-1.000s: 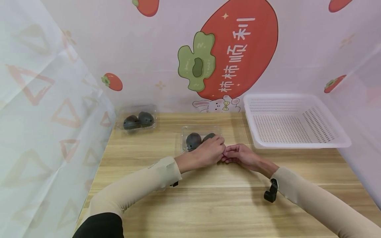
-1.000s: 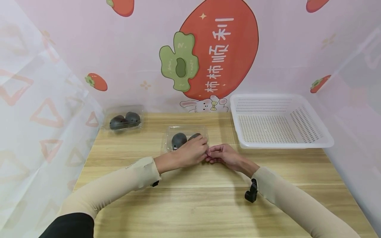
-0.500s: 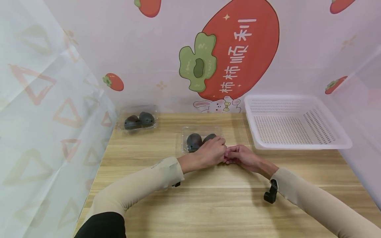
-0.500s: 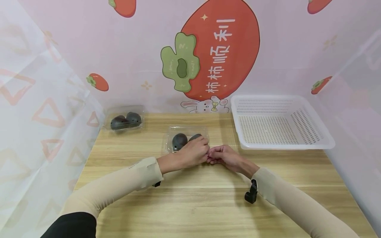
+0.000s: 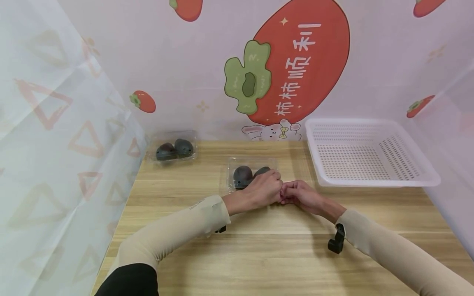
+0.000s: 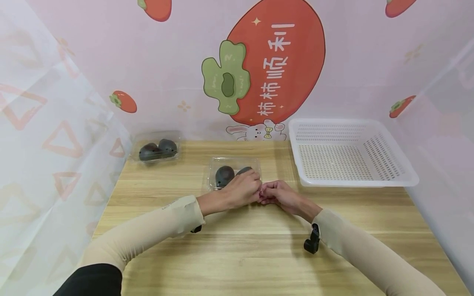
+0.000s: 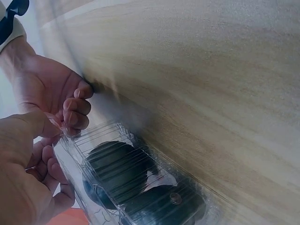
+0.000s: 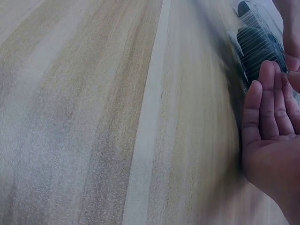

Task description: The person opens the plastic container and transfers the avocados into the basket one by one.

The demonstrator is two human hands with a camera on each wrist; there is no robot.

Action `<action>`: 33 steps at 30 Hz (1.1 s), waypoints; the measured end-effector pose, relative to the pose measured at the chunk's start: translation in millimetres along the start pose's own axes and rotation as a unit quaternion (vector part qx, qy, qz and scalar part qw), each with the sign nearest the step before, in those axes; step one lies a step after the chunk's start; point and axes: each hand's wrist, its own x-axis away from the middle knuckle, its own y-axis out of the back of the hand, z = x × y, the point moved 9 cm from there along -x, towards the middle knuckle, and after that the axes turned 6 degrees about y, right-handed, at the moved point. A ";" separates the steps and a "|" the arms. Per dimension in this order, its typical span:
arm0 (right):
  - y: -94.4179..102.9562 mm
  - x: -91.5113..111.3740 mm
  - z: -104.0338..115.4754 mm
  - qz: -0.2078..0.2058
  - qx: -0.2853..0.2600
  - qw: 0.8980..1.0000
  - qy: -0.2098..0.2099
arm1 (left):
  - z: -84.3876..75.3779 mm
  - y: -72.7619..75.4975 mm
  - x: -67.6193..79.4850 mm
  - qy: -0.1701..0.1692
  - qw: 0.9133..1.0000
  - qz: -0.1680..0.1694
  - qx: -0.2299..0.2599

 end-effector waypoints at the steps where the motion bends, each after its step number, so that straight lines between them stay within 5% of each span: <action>1: -0.4 0.0 0.3 -0.001 0.001 1.000 0.001 | 0.4 -0.2 -0.1 0.000 1.000 0.000 0.001; 33: 0.5 -1.3 -0.8 -0.013 0.003 1.000 0.008 | 9.1 10.1 -0.4 0.002 0.995 -0.022 0.095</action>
